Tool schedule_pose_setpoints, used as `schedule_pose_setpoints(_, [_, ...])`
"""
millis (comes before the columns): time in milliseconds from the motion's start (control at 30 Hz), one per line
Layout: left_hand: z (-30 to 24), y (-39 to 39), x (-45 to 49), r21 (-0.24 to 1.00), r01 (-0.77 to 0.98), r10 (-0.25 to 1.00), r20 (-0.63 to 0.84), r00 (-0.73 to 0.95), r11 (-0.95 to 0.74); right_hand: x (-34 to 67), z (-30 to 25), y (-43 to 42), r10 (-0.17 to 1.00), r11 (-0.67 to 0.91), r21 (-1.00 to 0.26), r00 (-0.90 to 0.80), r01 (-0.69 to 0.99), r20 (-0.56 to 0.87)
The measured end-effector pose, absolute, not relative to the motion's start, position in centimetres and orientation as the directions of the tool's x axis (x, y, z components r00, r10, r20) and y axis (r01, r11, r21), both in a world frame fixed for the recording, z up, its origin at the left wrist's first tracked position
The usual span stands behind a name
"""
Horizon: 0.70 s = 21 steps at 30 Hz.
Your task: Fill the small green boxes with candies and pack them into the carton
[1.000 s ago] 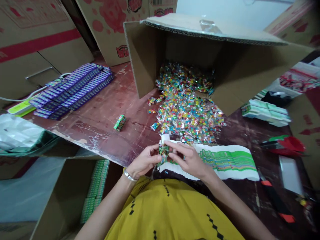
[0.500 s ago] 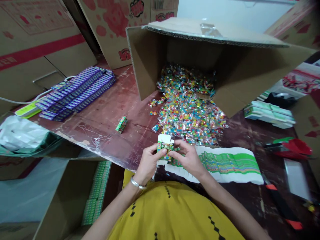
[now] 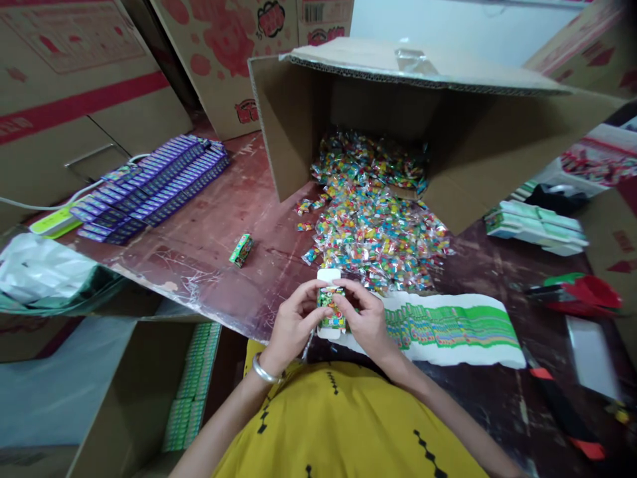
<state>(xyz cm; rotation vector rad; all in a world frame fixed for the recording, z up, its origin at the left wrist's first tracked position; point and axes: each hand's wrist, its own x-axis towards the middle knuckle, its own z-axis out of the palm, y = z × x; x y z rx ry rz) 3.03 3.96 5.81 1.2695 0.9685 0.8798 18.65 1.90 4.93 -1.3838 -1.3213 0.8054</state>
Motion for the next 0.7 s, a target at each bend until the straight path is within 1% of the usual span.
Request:
schedule_pose_setpoints(133, [6.1, 4.0, 3.1, 0.990, -0.027, 0.898, -0.114, 0.424, 0.138, 19.1, 5.2, 2.3, 0.955, 0.190, -0.928, 0.160, 0.319, 0.250])
schedule_pose_setpoints(233, [6.4, 3.9, 3.5, 0.993, -0.033, 0.911, -0.094, 0.402, 0.117, 19.4, 5.3, 2.7, 0.958, 0.195, -0.942, 0.152, 0.273, 0.242])
schedule_pose_setpoints(300, [6.4, 3.7, 3.7, 0.991, -0.080, 0.928, -0.071, 0.365, 0.108, 19.5, 5.2, 2.9, 0.969, 0.177, -0.966, 0.138, 0.190, 0.205])
schedule_pose_setpoints(400, [6.3, 3.6, 4.0, 0.978, -0.163, 0.941, -0.073, 0.331, 0.134, 19.4, 5.4, 3.2, 0.976, 0.155, -0.988, 0.154, 0.006, 0.154])
schedule_pose_setpoints(467, [6.3, 3.5, 3.9, 0.973, -0.169, 0.939, -0.097, 0.330, 0.159, 19.4, 5.7, 3.5, 0.984, 0.140, -0.987, 0.126, -0.078, 0.129])
schedule_pose_setpoints(500, [6.3, 3.5, 3.8, 0.974, -0.156, 0.938, -0.106, 0.331, 0.166, 19.5, 5.9, 3.6, 0.989, 0.127, -0.988, 0.093, -0.090, 0.118])
schedule_pose_setpoints(600, [6.4, 3.4, 3.3, 0.987, -0.072, 0.936, -0.114, 0.333, 0.146, 20.0, 6.5, 4.1, 0.999, 0.043, -0.998, -0.028, -0.041, 0.044])
schedule_pose_setpoints(700, [6.6, 3.4, 2.8, 0.993, 0.009, 0.927, -0.115, 0.356, 0.120, 20.7, 6.9, 4.6, 0.993, -0.069, -0.997, -0.091, 0.031, -0.072])
